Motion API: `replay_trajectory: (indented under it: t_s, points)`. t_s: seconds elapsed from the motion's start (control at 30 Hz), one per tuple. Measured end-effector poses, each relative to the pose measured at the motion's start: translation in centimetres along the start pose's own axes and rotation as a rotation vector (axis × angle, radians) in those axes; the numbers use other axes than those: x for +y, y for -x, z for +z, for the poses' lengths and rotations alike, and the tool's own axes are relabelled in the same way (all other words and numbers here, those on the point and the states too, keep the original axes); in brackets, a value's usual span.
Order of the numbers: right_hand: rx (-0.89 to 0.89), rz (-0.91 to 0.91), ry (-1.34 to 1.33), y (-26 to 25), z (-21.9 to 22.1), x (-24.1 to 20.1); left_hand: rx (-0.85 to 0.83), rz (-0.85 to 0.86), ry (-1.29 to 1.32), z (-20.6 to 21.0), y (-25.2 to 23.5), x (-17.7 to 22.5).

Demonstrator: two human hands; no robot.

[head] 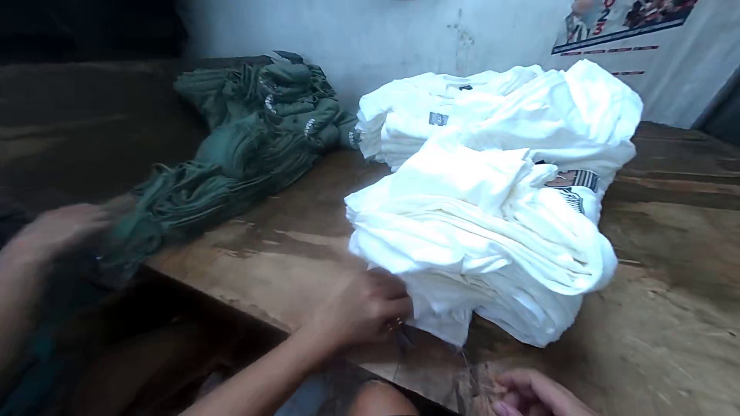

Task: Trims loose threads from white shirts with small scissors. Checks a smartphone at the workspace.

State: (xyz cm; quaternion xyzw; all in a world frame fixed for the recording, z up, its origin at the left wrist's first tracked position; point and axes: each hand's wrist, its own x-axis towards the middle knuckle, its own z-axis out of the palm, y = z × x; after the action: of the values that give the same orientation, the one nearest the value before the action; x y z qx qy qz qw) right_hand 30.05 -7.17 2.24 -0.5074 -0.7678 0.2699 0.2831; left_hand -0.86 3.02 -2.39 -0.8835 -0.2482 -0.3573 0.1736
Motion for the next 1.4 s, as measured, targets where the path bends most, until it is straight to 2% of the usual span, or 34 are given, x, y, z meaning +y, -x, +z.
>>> replay_trajectory:
  t_s: [0.1, 0.2, 0.27, 0.37, 0.43, 0.57, 0.63, 0.7, 0.77, 0.8, 0.87, 0.93, 1.0, 1.07, 1.23, 1.3, 1.4]
  points:
    - [0.160, -0.064, 0.094, -1.2, 1.4, -0.7, -0.043, -0.149, 0.137, -0.8, 0.6, 1.4]
    - [0.353, -0.134, 0.246, -3.8, 4.8, -1.3, 0.022, -0.233, 0.159, -0.2, 0.4, 1.5]
    - [0.506, -0.110, 0.375, -6.1, 7.1, -1.7, 0.057, -0.331, 0.225, -0.5, -0.4, 1.6]
    - [0.678, -0.091, 0.398, -8.1, 6.9, -2.0, 0.107, -0.419, 0.415, -2.4, -1.1, 1.1]
    - [0.594, -0.198, 0.305, -6.6, 4.7, -2.0, 0.058, -0.398, 0.488, -3.1, -0.5, 0.3]
    - [0.252, -0.389, 0.299, -1.7, 1.8, -0.5, -0.310, -0.373, 0.395, -3.0, 1.0, 1.6]
    - [0.194, -0.330, 0.312, -0.1, 1.0, 0.4, -0.317, -0.367, 0.411, -2.9, 0.8, 3.5]
    - [0.142, -0.190, 0.289, 0.8, 0.4, 0.2, -0.245, -0.393, 0.620, -2.8, -0.3, 5.7]
    - [0.209, -0.101, 0.265, 0.5, 1.0, -0.3, -0.146, -0.459, 0.792, -1.9, -2.0, 7.7]
    - [0.282, -0.089, 0.288, 0.0, 1.7, -0.5, -0.087, -0.508, 0.758, -1.1, -2.7, 8.3]
    - [0.410, -0.098, 0.373, -1.3, 3.4, -1.0, 0.041, -0.649, 0.495, 0.5, -3.6, 8.8]
    - [0.480, -0.135, 0.423, -2.3, 4.9, -0.7, 0.073, -0.721, 0.265, 1.4, -3.8, 8.6]
    - [0.529, -0.164, 0.439, -2.6, 5.8, 0.0, 0.037, -0.701, 0.153, 1.4, -3.6, 9.1]
    - [0.529, -0.151, 0.394, -1.8, 5.7, 0.2, -0.008, -0.674, 0.148, 1.0, -3.0, 9.6]
    - [0.505, -0.102, 0.186, -0.6, 3.6, 0.1, 0.059, -0.552, 0.121, 0.7, -2.1, 9.1]
    - [0.523, -0.121, 0.159, -1.0, 3.6, 0.3, 0.051, -0.495, 0.078, 1.3, -2.6, 9.4]
    - [0.454, -0.174, 0.109, -1.0, 3.7, 0.1, 0.060, -0.472, 0.007, 2.2, -3.2, 9.7]
